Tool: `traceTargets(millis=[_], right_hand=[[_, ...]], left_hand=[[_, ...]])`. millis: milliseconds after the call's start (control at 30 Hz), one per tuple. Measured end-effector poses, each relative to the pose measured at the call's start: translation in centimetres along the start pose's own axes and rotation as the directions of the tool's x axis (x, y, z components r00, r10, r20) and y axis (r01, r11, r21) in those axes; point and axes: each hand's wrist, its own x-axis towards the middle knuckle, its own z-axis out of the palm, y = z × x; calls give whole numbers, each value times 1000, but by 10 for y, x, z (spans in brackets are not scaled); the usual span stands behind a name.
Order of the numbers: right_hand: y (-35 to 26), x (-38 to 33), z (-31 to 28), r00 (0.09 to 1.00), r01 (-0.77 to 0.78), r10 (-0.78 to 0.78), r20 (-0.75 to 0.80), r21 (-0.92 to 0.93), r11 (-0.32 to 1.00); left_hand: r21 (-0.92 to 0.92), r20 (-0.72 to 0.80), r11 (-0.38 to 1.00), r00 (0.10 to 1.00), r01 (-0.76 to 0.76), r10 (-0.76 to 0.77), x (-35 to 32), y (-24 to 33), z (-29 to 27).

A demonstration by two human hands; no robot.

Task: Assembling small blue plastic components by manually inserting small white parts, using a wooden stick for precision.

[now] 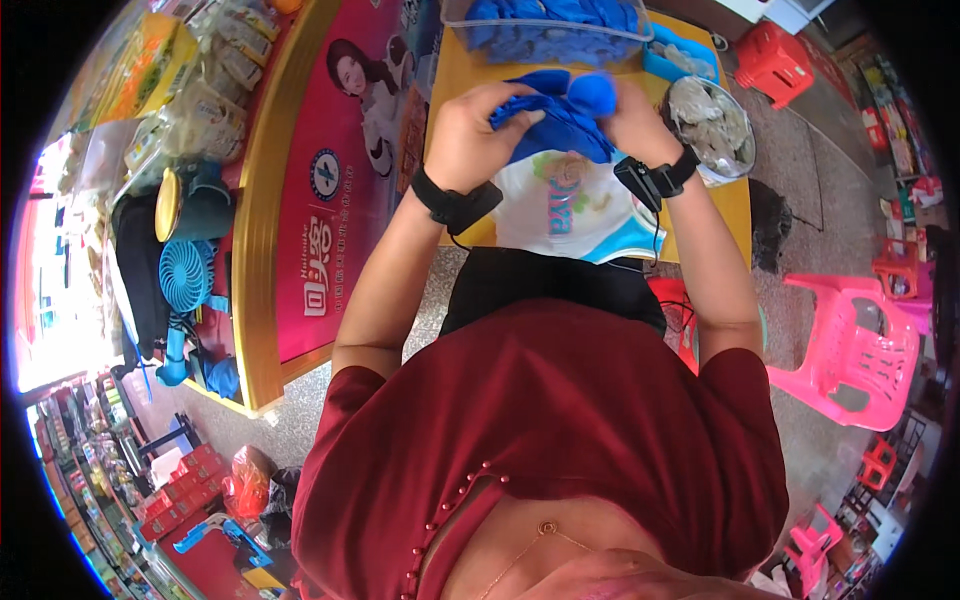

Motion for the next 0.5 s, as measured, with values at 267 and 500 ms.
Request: traceTargets(millis=[267, 500], right_hand=[[42, -63, -10, 895, -443, 358, -265, -617, 650], [50, -100, 3, 774, -621, 631, -44, 139, 771]], left_hand=[[-51, -105, 989, 984, 142, -147, -3, 0, -12], [-109, -134, 984, 979, 140, -154, -3, -2, -5]])
